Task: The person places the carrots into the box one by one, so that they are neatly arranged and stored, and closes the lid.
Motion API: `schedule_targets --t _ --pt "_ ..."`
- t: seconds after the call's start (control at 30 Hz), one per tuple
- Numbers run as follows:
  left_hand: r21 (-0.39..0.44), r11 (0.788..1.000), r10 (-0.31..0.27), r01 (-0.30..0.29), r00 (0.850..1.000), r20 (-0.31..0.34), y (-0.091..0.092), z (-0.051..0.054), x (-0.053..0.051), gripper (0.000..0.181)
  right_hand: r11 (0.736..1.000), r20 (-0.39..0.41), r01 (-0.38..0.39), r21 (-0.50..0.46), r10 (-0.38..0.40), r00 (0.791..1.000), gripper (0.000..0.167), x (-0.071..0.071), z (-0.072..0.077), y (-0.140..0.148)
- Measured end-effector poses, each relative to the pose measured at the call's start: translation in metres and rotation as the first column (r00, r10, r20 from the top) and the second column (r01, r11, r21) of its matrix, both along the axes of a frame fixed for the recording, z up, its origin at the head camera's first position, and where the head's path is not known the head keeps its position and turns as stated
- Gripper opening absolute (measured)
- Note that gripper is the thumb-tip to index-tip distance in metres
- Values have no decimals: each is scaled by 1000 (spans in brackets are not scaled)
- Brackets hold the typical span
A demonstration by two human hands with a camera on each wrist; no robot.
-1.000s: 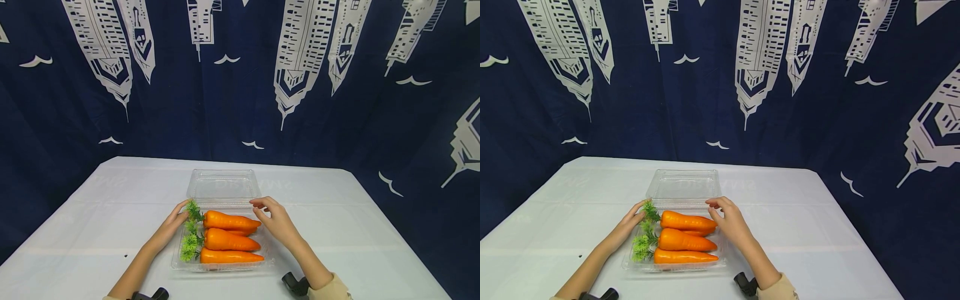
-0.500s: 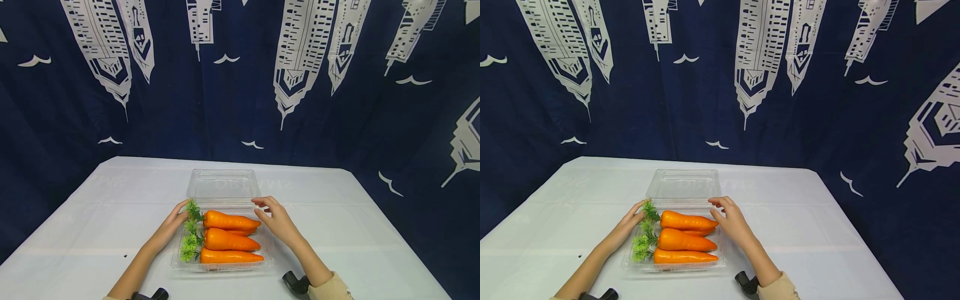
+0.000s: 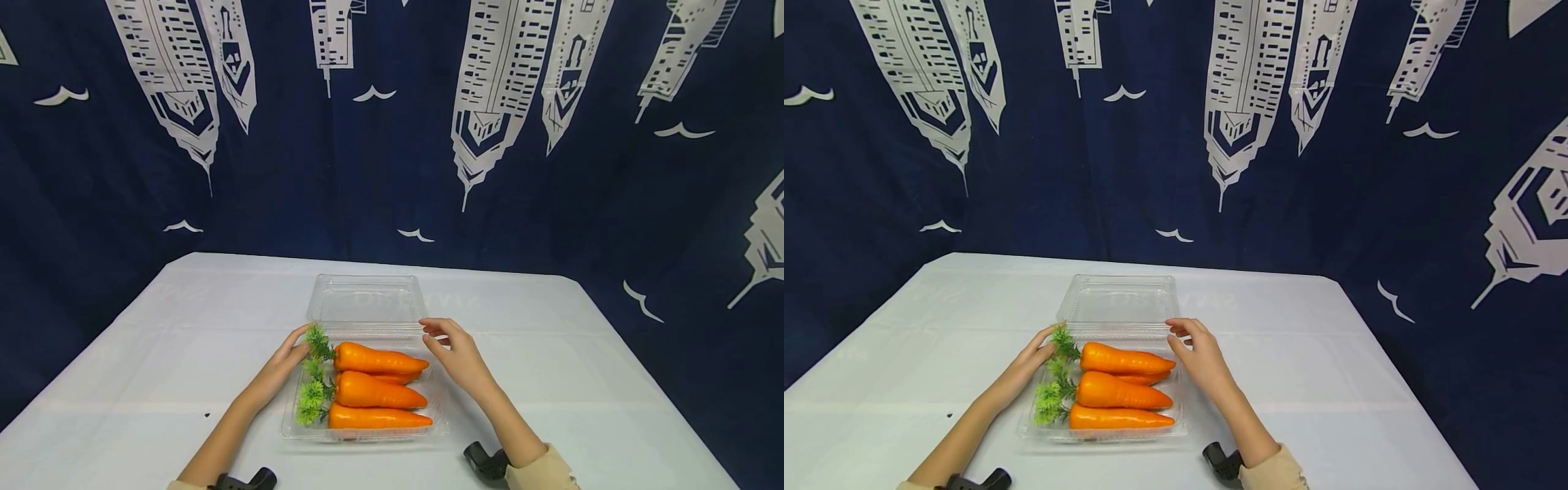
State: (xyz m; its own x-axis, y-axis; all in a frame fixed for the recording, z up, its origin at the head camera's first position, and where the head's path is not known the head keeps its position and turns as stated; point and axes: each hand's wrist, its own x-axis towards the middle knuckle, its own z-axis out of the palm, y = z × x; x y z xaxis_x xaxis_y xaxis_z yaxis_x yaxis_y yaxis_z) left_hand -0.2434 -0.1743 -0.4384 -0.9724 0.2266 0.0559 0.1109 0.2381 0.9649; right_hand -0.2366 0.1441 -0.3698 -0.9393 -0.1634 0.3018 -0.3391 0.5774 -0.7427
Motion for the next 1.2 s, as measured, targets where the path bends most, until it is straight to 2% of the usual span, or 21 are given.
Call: schedule_targets --t 0.3,0.53,0.73,1.03,1.2 --pt "-2 1000 2 -2 1000 1 -1 -1 1 44 995 17 59 -79 -58 998 27 -14 -2 3" --pt "-4 1000 4 -4 1000 5 -1 -1 1 44 985 74 81 -154 -70 995 31 -30 -5 5" --pt "11 1000 -5 5 1000 5 0 0 0 44 981 128 113 -158 -93 987 34 -41 -9 6" --pt "-4 1000 15 -14 1000 19 0 1 0 45 967 247 101 -233 -42 968 42 -52 -6 3" --pt "-1 1000 9 -9 1000 13 0 1 0 45 945 297 84 -316 15 955 49 -63 -14 7"
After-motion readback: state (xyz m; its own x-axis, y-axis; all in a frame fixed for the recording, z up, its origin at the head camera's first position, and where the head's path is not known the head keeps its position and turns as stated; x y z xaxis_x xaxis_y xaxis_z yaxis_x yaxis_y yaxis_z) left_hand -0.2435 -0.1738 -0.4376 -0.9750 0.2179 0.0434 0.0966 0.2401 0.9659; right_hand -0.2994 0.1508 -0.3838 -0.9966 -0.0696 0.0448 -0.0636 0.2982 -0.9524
